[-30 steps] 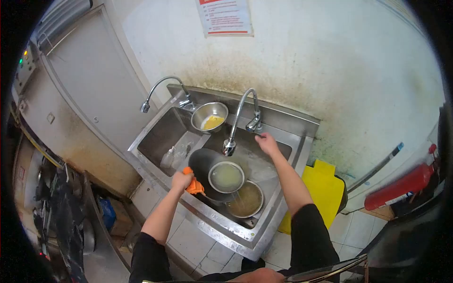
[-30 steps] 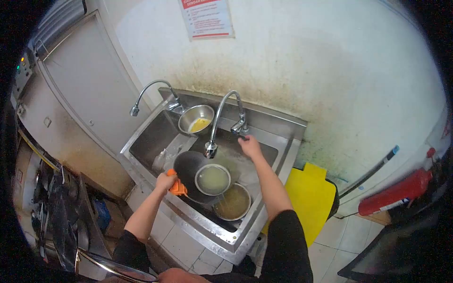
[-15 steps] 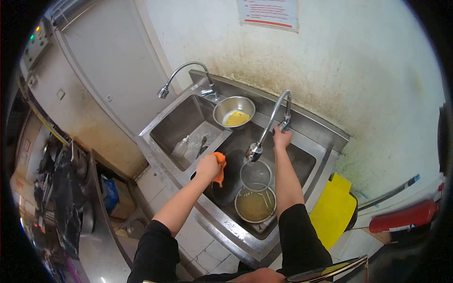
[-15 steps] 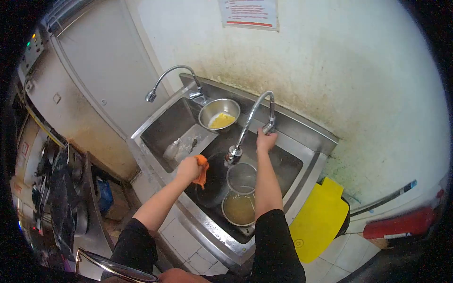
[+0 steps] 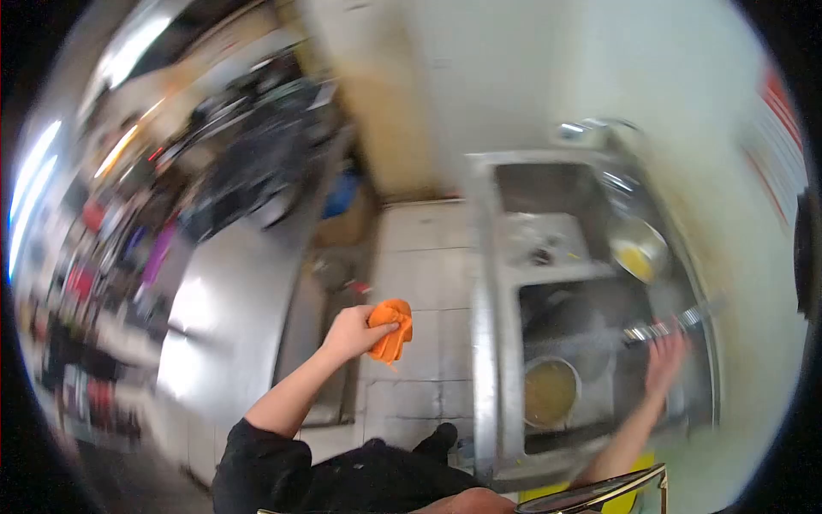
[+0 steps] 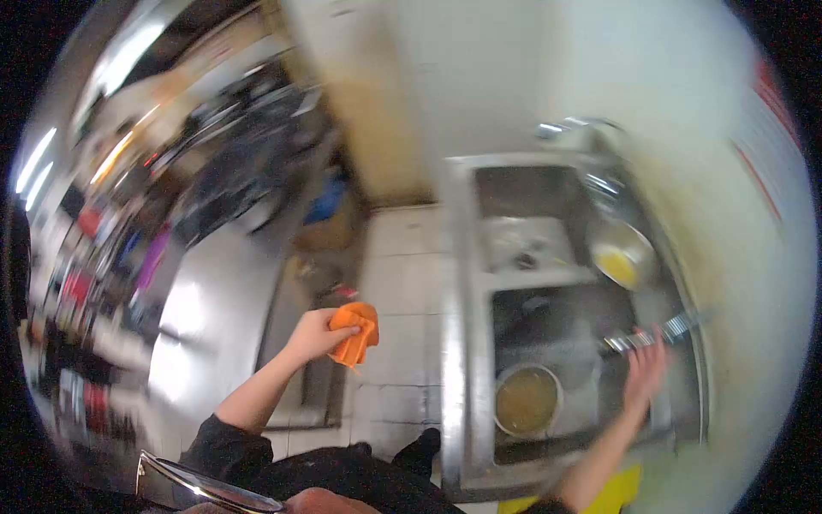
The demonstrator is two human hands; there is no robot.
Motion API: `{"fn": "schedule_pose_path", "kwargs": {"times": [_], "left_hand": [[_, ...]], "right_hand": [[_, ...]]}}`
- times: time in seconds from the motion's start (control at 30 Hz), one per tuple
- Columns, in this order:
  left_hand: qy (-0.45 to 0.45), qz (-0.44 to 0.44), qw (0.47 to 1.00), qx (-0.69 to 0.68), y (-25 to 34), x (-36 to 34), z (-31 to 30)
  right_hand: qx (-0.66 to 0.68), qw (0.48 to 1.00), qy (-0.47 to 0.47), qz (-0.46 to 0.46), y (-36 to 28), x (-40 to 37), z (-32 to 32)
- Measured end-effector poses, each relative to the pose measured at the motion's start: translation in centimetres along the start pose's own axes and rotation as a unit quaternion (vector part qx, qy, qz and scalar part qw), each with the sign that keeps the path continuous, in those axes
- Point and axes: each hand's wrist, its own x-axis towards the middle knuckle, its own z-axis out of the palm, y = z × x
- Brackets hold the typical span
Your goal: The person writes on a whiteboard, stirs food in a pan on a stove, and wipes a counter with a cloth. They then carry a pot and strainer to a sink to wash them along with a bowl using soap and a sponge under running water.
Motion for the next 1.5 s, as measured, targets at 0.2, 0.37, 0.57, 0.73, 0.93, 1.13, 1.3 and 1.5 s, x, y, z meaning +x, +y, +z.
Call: {"fn": "schedule_pose_path", "kwargs": {"times": [0.2, 0.37, 0.57, 0.73, 0.93, 1.13, 1.3, 1.5], "left_hand": [[0.233, -0.356, 0.881, -0.208, -23.4, -10.1, -3.3], [0.353, -0.411, 0.834, -0.105, -37.7, -16.1, -7.6], [0.296, -0.269, 0.778, -0.484, -53.1, -18.1, -4.7], [0.347, -0.562, 0.712, -0.239, -46.4, -16.9, -2.1], [0.459, -0.210, 0.809, 0.302, -36.6, -10.7, 0.9], [0.259, 0.134, 0.931, -0.221, -9.8, 4.3, 10.4], [-0.074, 0.222, 0.886, -0.399, 12.9, 12.7, 20.2], [-0.298, 0.026, 0.829, -0.472, 28.7, 23.8, 34.5]], "right_hand": [[-0.372, 0.924, 0.010, -0.089, 5.8, 6.3, 1.5], [-0.401, 0.905, 0.097, -0.107, 6.6, 5.1, 3.1], [-0.438, 0.891, 0.112, -0.037, 4.2, 3.2, 2.7], [-0.435, 0.861, 0.223, -0.141, 7.9, 3.7, 1.7], [-0.521, 0.825, 0.210, -0.068, 5.4, -0.7, -1.7], [-0.453, 0.880, 0.139, -0.025, 3.9, -1.7, 0.0], [-0.515, 0.828, 0.157, -0.156, 1.3, -8.7, 2.3], [-0.459, 0.719, 0.508, -0.124, 4.0, -33.0, -0.3]]}}
